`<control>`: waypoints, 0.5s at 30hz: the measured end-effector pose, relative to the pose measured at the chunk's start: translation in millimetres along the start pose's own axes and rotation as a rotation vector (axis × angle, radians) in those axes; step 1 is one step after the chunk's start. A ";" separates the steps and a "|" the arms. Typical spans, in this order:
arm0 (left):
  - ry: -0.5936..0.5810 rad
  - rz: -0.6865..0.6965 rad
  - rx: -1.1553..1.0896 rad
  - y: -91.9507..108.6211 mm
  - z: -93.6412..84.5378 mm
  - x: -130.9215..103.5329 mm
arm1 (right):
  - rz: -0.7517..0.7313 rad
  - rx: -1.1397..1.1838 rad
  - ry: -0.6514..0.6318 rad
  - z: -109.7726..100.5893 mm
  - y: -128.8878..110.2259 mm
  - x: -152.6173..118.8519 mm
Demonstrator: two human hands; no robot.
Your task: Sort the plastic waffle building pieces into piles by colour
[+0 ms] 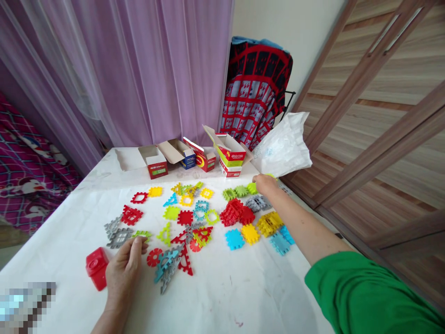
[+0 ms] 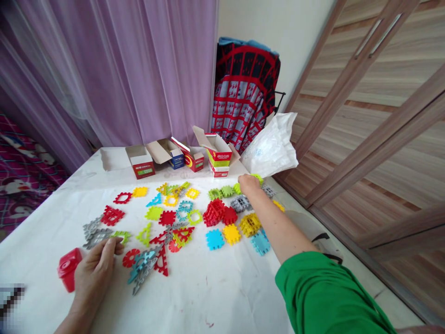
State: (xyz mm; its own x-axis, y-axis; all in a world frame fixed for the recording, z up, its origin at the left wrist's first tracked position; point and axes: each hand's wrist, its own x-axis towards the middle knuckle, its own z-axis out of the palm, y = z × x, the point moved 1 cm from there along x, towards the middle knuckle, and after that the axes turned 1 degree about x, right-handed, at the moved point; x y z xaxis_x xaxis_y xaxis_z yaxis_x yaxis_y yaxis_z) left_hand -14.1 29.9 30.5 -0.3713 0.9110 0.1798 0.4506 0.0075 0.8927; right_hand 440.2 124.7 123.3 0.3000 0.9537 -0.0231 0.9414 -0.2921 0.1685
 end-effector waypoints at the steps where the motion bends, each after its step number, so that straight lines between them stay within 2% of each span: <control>1: 0.005 0.001 -0.006 0.0 0.5 -0.2 | -0.005 0.000 -0.006 -0.9 -1.6 -0.6; 4: 0.013 0.003 -0.029 0.2 2.4 -0.9 | -0.029 0.013 -0.005 -7.4 -11.3 -3.4; 7: 0.010 -0.002 -0.045 0.5 3.5 -1.4 | -0.115 0.046 0.028 -21.3 -33.1 -10.3; 11: -0.008 -0.004 -0.075 1.6 3.5 -1.7 | -0.291 0.093 0.084 -44.1 -78.2 -22.7; 15: -0.004 -0.006 -0.094 -0.5 4.6 -1.4 | -0.411 0.129 0.061 -55.2 -126.6 -27.0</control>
State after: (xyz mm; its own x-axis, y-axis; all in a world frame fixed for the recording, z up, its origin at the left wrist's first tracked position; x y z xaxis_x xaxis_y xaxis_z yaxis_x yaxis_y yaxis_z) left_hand -10.1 30.5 27.9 -0.3701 0.9128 0.1726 0.3697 -0.0257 0.9288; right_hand 304.5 139.9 157.0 -0.1099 0.9939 -0.0037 0.9934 0.1100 0.0327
